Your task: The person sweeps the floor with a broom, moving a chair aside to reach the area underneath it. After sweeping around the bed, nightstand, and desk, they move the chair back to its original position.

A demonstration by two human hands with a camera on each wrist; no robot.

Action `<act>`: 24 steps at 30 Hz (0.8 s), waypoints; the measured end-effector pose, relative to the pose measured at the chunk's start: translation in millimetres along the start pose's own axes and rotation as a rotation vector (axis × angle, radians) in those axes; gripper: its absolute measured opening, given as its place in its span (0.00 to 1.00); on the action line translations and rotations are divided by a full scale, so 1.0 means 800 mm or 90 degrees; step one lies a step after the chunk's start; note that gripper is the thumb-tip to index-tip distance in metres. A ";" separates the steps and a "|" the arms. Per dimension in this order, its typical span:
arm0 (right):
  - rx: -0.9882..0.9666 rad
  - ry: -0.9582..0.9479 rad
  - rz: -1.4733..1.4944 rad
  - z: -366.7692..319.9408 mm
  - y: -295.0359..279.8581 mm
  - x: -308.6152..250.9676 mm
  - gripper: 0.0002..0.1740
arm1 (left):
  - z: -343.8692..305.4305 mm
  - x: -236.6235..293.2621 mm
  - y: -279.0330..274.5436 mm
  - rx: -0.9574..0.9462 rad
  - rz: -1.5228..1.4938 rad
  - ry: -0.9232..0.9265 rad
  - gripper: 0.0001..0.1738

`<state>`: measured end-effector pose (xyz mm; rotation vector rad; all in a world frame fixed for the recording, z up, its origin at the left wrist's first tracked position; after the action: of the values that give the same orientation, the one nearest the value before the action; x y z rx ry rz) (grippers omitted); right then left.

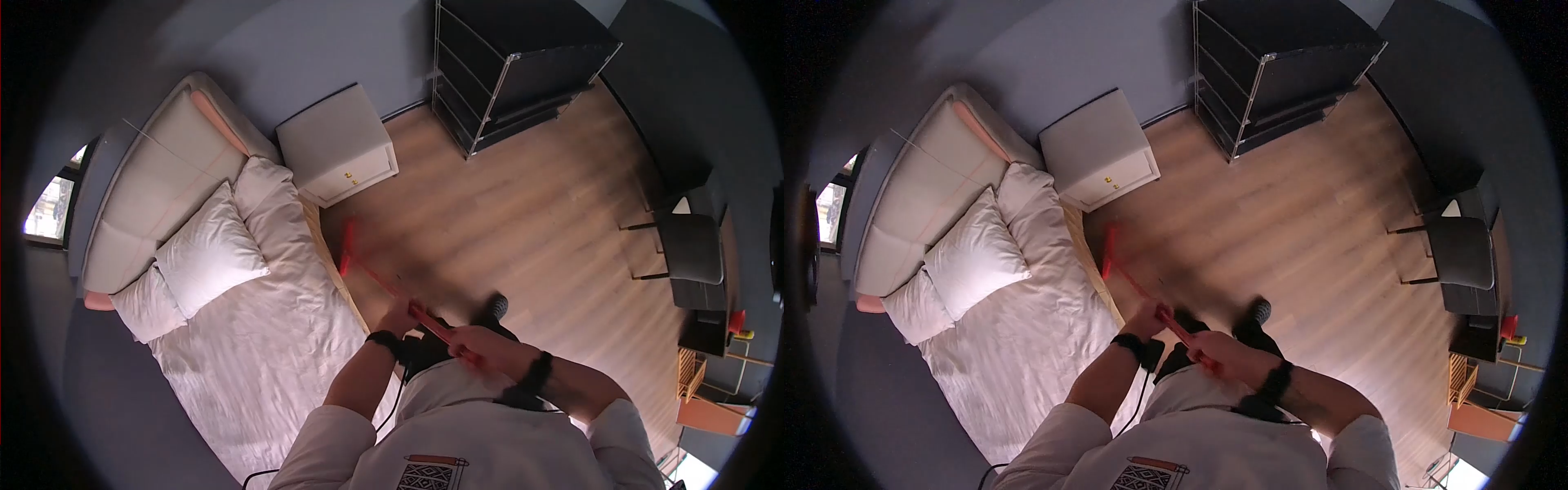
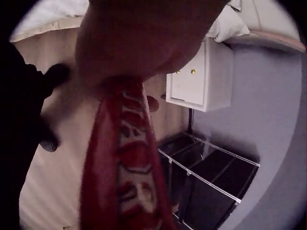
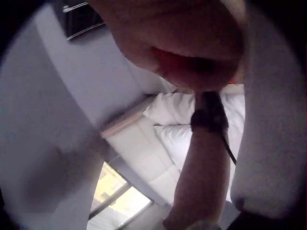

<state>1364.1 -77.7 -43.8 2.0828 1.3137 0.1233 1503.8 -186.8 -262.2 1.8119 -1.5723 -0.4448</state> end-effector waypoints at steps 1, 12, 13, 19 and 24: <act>-0.014 0.034 0.122 0.025 -0.011 0.010 0.06 | 0.012 0.000 -0.021 0.108 -0.099 0.004 0.04; 0.089 0.051 0.387 -0.058 -0.057 0.016 0.05 | 0.046 -0.088 0.070 -0.168 0.775 0.279 0.04; 0.090 0.025 0.412 -0.075 -0.056 0.014 0.05 | 0.065 -0.104 0.084 -0.169 0.778 0.280 0.04; 0.016 -0.016 0.413 -0.149 -0.082 -0.001 0.05 | 0.119 -0.158 0.130 0.100 0.019 -0.105 0.08; -0.070 -0.059 0.429 -0.129 -0.134 0.021 0.05 | 0.124 -0.140 0.147 0.128 -0.023 -0.055 0.03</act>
<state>1247.6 15.5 -29.3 2.3188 0.4950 0.3738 1330.1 -109.3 -270.9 1.9988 -1.6975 -0.3982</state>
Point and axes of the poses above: each hand's wrist, its own z-axis towards the middle knuckle, its own y-axis out of the palm, x = y × z, the point moved 2 cm from there along z, towards the middle knuckle, and after that the axes turned 10 degrees about -x, right-handed, at the moved point
